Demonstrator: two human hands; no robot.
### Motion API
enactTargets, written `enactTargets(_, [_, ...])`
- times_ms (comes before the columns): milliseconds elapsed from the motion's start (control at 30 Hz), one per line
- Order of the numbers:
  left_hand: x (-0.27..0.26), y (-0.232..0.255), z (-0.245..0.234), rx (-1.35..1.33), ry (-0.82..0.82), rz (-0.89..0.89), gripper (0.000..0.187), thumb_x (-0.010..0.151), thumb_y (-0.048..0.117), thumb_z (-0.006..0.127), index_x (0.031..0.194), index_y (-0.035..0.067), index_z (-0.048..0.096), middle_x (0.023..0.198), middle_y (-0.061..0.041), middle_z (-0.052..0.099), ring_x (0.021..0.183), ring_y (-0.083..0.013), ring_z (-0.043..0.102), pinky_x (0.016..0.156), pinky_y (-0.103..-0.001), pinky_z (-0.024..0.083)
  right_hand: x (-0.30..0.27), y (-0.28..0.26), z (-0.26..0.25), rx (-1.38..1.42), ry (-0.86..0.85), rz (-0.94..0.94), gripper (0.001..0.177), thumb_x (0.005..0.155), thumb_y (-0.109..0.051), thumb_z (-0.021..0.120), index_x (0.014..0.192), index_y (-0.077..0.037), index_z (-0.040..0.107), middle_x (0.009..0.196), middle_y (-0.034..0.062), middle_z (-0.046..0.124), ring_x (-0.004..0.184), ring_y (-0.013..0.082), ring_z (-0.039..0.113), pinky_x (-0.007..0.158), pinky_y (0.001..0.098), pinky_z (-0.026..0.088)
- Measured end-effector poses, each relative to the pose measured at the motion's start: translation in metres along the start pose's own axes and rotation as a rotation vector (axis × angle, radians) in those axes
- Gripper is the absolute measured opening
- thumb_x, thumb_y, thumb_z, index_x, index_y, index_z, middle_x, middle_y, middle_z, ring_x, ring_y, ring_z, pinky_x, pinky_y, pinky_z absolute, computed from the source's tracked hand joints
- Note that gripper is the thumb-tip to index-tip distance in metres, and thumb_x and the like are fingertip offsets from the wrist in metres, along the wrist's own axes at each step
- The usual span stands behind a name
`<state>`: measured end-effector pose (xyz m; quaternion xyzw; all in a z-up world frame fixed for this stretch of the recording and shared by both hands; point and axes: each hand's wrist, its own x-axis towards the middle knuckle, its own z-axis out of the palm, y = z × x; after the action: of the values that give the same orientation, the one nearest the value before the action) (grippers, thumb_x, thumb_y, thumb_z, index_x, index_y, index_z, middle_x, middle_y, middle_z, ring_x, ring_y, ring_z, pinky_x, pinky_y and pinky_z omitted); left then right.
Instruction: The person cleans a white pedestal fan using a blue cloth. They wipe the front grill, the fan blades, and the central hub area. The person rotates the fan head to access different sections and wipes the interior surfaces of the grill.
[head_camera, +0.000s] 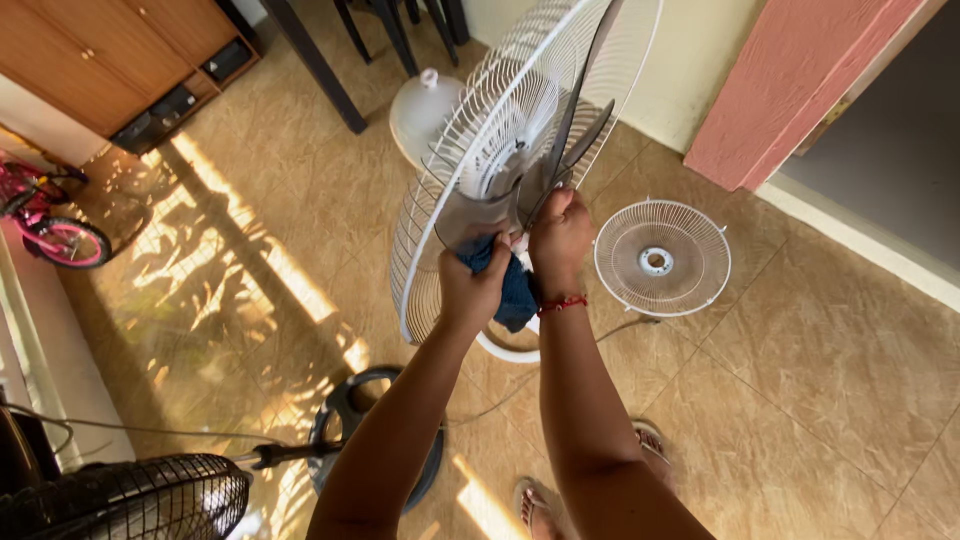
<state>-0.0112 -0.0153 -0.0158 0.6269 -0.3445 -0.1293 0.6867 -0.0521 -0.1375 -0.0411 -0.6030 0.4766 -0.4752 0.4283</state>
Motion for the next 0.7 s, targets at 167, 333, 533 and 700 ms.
enactTargets(167, [0.008, 0.003, 0.001, -0.086, 0.023, -0.004, 0.017, 0.098, 0.009, 0.065, 0.104, -0.004, 0.073, 0.093, -0.006, 0.078, 0.083, -0.01, 0.072, 0.076, -0.026, 0.055, -0.013, 0.002, -0.01, 0.044, 0.068, -0.392, 0.041, 0.107, -0.033, 0.047, 0.122, 0.004, 0.053, 0.099, 0.0198, 0.064, 0.078, 0.0385, 0.067, 0.067, 0.0467, 0.052])
enactTargets(333, [0.01, 0.005, 0.008, -0.053, 0.025, -0.027, 0.018, 0.097, 0.01, 0.067, 0.105, -0.005, 0.074, 0.092, -0.008, 0.077, 0.083, -0.0124, 0.07, 0.075, -0.029, 0.055, 0.011, 0.028, 0.0, -0.178, 0.169, -0.623, 0.037, 0.11, -0.034, 0.04, 0.112, -0.001, 0.058, 0.102, 0.0216, 0.064, 0.081, 0.0426, 0.066, 0.066, 0.0496, 0.052])
enactTargets(533, [0.014, 0.001, 0.004, -0.16, -0.053, -0.055, 0.018, 0.097, 0.011, 0.066, 0.105, -0.004, 0.071, 0.095, -0.007, 0.076, 0.089, -0.012, 0.075, 0.081, -0.029, 0.06, 0.023, 0.046, 0.015, -0.194, 0.213, -0.608, 0.042, 0.111, -0.037, 0.035, 0.1, -0.004, 0.059, 0.078, 0.0203, 0.063, 0.069, 0.0445, 0.064, 0.058, 0.0518, 0.05])
enactTargets(700, [0.013, -0.006, -0.006, -0.056, -0.082, 0.011, 0.018, 0.096, 0.011, 0.069, 0.107, -0.004, 0.072, 0.094, -0.01, 0.077, 0.084, -0.0125, 0.07, 0.075, -0.029, 0.057, 0.021, 0.045, 0.017, -0.156, 0.16, -0.585, 0.048, 0.112, -0.038, 0.03, 0.092, -0.003, 0.057, 0.069, 0.0212, 0.06, 0.063, 0.0442, 0.062, 0.054, 0.0504, 0.049])
